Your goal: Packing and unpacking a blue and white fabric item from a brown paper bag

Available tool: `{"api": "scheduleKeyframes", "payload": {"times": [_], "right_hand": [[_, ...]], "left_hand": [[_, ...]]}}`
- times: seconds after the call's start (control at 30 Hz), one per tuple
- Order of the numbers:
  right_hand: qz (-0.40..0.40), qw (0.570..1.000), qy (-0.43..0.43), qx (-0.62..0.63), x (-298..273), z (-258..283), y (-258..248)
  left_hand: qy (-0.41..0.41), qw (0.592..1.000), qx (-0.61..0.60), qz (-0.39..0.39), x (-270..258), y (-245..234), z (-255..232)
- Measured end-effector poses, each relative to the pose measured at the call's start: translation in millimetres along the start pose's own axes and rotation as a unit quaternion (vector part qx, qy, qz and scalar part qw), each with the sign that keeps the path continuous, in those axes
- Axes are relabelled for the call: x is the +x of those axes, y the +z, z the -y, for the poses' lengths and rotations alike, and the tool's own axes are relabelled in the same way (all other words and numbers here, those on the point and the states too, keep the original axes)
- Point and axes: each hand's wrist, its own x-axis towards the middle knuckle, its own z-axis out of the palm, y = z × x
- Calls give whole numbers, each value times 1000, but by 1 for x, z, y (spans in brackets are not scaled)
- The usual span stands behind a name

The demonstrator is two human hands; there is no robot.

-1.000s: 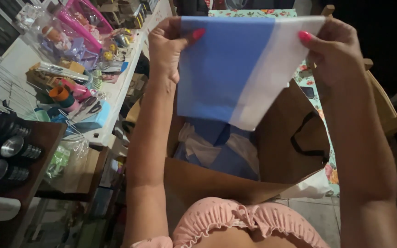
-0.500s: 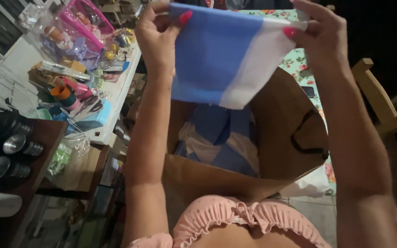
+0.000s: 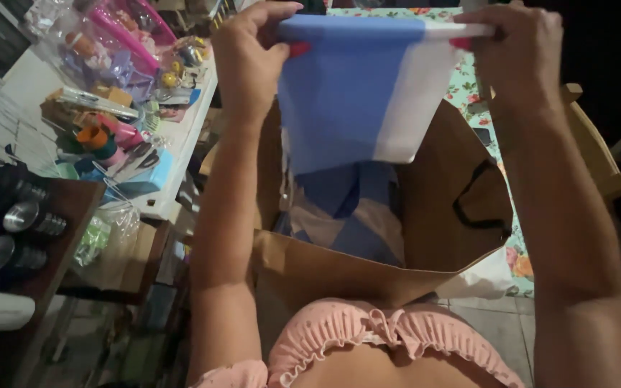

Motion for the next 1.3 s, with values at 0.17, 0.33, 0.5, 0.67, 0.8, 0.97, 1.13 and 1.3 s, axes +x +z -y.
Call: {"api": "scheduleKeyframes", "payload": {"times": [0.17,0.33,0.5,0.67,0.8,0.97,1.13,1.3], "right_hand": [[48,995,12,-86,3,-22,-2],[81,906,203,362,-8,-13,2],[132,864,275,400,-14,22,11],[33,798,412,439,-12,32,13],[49,842,418,337,-17,0,23],[-52,818,481,309,-16,-30,46],[-20,830,482,280,-28,-72,79],[-90,639,381,662,-18,67,15]], "left_hand": [[47,987,143,-51,-3,3,0],[-17,998,-58,-20,5,12,26],[-74,988,-131,-18,7,17,27],[-241,892,-376,72,-12,35,50],[-342,860,-278,256,-33,30,12],[-253,731,-608,181,-42,36,51],[-263,854,-370,255,-58,48,24],[-323,834,-422,150,-58,45,53]]}}
